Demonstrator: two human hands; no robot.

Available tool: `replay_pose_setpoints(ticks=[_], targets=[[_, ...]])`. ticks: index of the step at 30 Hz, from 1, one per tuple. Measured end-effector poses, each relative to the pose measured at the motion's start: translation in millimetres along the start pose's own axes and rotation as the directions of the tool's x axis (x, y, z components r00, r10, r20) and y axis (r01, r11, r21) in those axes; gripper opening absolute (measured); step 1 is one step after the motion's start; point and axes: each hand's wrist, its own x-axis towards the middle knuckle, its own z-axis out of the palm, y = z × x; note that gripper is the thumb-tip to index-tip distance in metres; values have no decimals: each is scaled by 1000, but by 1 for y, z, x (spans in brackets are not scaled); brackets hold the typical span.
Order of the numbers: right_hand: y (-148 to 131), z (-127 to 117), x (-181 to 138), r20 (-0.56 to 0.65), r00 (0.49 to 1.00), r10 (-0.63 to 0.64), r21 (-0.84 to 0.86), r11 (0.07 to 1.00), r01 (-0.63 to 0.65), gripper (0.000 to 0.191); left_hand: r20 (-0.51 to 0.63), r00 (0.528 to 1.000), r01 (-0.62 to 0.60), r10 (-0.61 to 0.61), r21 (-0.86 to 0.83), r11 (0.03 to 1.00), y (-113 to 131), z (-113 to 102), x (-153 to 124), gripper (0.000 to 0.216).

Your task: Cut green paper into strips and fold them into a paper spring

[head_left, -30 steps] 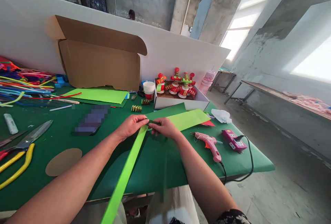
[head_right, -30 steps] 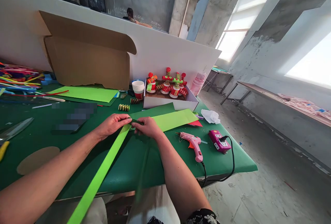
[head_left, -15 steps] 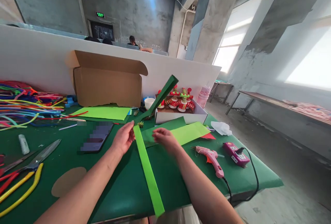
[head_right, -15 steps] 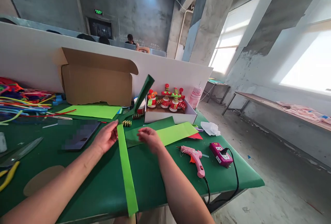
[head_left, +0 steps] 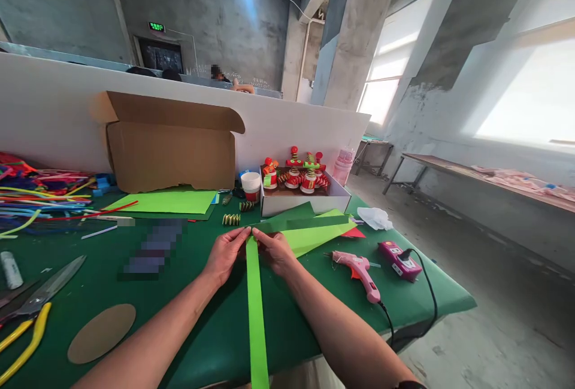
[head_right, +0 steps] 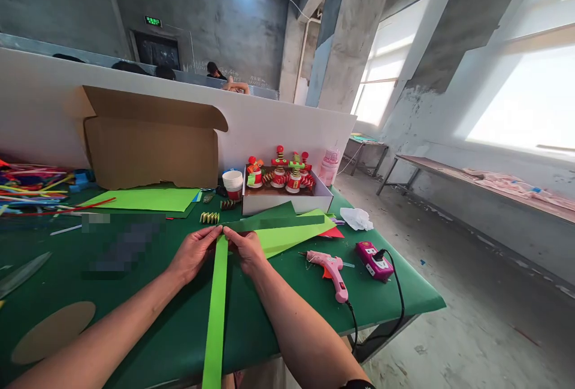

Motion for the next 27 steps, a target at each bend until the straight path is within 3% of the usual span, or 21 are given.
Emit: replay_pose_setpoints(ticks=[4,11,18,24,27], targets=[[4,-1,1,-35,999,-27,-34,999,25,44,10,1000,5,-5,28,1000,-2,-2,1,51],[4,1,4,-17,968,-249,-180,954,242,29,9,999,-48,47,75,996,1,-14,8,43],[-1,-2,-2,-30,993,-115,-228,968,105,32,39,999,-35,32,92,995,2,-15,8,42],[0,-3,0,6,995,-98,-234,967,97,34,35,999,-28,25,96,995,2,-14,8,44],[2,-3,1,0,1000,-2,-237,972,2,37,5,999,-52,52,99,994,1,-15,11,47]])
